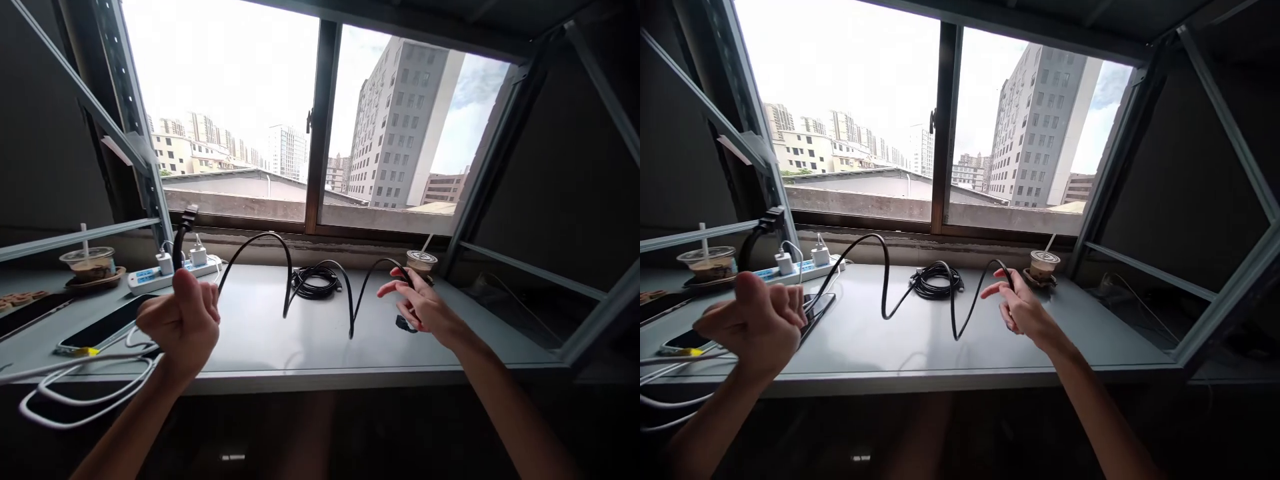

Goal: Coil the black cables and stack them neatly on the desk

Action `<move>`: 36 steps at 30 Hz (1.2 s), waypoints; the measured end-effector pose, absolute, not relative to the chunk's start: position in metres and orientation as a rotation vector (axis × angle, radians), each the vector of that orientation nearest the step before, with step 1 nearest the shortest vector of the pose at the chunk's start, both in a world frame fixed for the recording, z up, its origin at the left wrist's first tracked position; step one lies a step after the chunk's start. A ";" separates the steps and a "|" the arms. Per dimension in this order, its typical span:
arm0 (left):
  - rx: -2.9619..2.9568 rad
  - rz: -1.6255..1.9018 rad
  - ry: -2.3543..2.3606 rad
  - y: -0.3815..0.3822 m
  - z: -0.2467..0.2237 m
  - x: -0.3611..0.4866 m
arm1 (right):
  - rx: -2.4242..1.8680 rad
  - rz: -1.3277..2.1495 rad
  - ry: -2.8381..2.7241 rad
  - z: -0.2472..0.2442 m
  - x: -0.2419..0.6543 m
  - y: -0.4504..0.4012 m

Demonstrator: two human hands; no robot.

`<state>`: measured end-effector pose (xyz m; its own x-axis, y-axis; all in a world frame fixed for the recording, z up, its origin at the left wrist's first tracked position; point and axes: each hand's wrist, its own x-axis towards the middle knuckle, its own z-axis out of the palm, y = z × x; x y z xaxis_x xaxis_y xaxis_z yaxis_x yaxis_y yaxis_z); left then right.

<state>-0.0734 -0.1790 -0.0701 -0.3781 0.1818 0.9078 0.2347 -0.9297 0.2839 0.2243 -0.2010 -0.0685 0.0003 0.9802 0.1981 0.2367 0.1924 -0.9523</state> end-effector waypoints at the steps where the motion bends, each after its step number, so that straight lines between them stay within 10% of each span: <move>1: -1.732 -2.581 -0.597 -0.180 -0.067 -0.070 | -1.224 0.996 -1.410 -0.067 0.221 -0.202; 9: -1.965 -2.687 -0.352 -0.184 -0.062 -0.025 | -0.855 1.562 -1.232 -0.068 0.167 -0.188; 15: -2.157 -2.025 -0.087 -0.176 -0.085 -0.037 | -0.861 1.221 -1.485 -0.054 0.160 -0.186; 23: -2.488 -2.559 -0.444 -0.157 -0.079 -0.017 | -0.805 1.288 -1.633 -0.038 0.130 -0.161; 36: -2.316 -2.452 -1.204 -0.110 -0.004 -0.019 | -0.799 0.575 -1.513 0.005 0.110 -0.092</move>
<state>-0.0191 -0.1096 -0.0044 -0.1082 0.7058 0.7001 0.1225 -0.6894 0.7140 0.1105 -0.0925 0.0047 0.0095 0.7666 0.6420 0.1472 0.6340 -0.7592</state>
